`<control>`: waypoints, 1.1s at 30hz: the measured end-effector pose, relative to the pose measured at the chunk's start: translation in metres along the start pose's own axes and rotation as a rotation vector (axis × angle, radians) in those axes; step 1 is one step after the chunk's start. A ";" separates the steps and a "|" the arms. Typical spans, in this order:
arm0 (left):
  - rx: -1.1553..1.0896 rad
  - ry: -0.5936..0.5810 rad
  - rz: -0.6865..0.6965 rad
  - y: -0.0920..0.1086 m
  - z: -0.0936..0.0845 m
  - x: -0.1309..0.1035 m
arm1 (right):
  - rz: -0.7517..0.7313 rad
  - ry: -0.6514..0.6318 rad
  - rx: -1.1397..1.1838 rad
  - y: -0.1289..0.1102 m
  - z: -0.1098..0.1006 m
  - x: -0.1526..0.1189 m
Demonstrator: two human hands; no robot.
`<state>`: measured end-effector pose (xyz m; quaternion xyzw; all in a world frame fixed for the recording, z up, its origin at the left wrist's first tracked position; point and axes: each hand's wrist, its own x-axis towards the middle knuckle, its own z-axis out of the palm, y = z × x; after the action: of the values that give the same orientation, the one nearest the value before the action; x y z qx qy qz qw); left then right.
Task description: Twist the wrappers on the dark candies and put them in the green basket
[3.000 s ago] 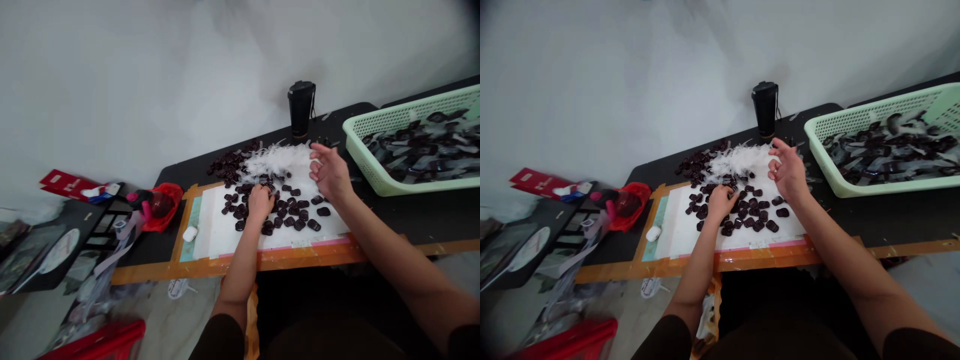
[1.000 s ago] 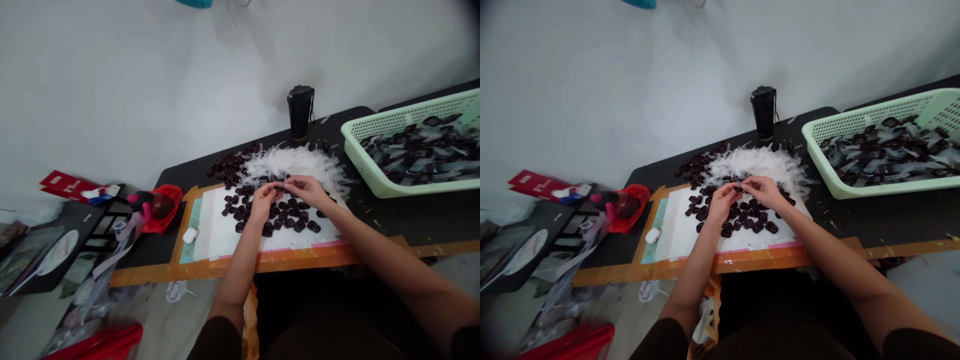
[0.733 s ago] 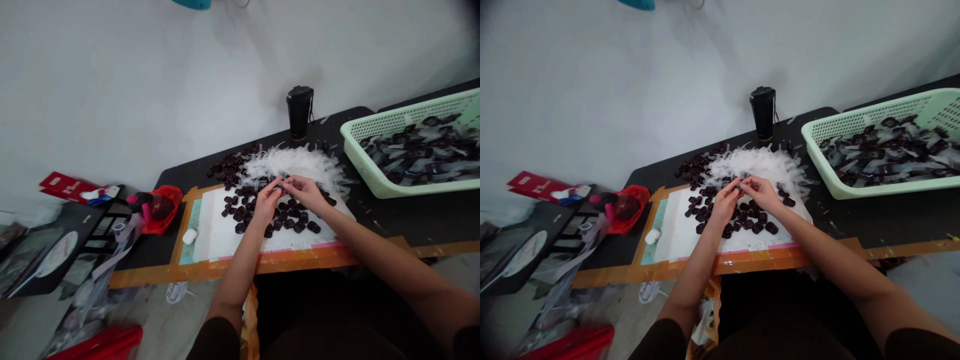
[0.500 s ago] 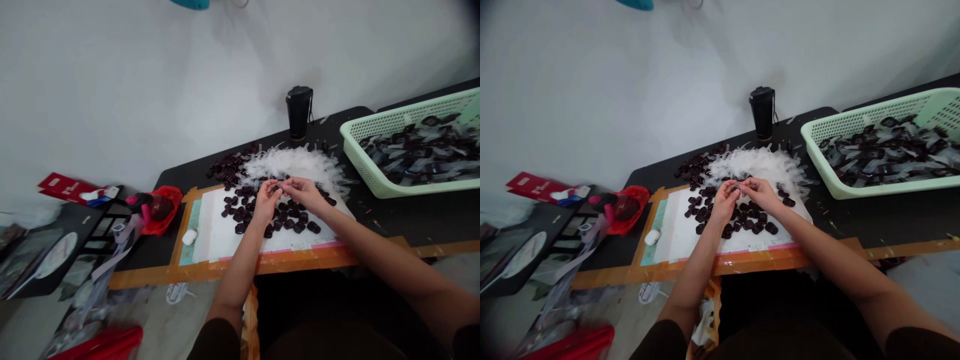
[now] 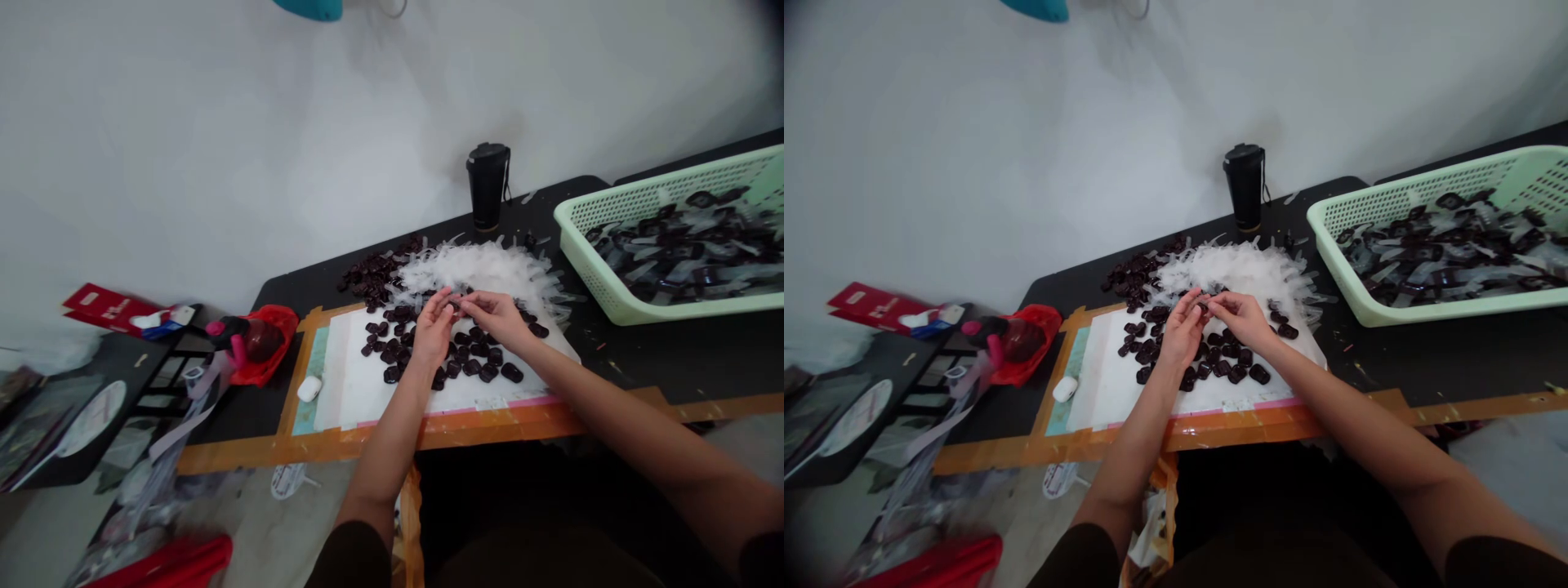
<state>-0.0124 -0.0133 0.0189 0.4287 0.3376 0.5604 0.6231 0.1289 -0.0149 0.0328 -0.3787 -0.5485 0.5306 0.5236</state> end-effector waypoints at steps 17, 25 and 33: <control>-0.132 0.051 -0.051 0.002 0.004 -0.001 | -0.097 0.073 -0.027 0.005 0.001 -0.002; 0.019 0.116 0.077 -0.004 -0.002 0.002 | -0.287 0.194 -0.502 0.002 0.001 -0.008; 0.009 0.117 0.086 -0.003 -0.002 0.001 | -0.373 0.228 -0.626 0.004 -0.001 -0.008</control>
<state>-0.0131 -0.0115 0.0156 0.4121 0.3573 0.6093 0.5756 0.1303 -0.0220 0.0278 -0.4708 -0.6817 0.1872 0.5278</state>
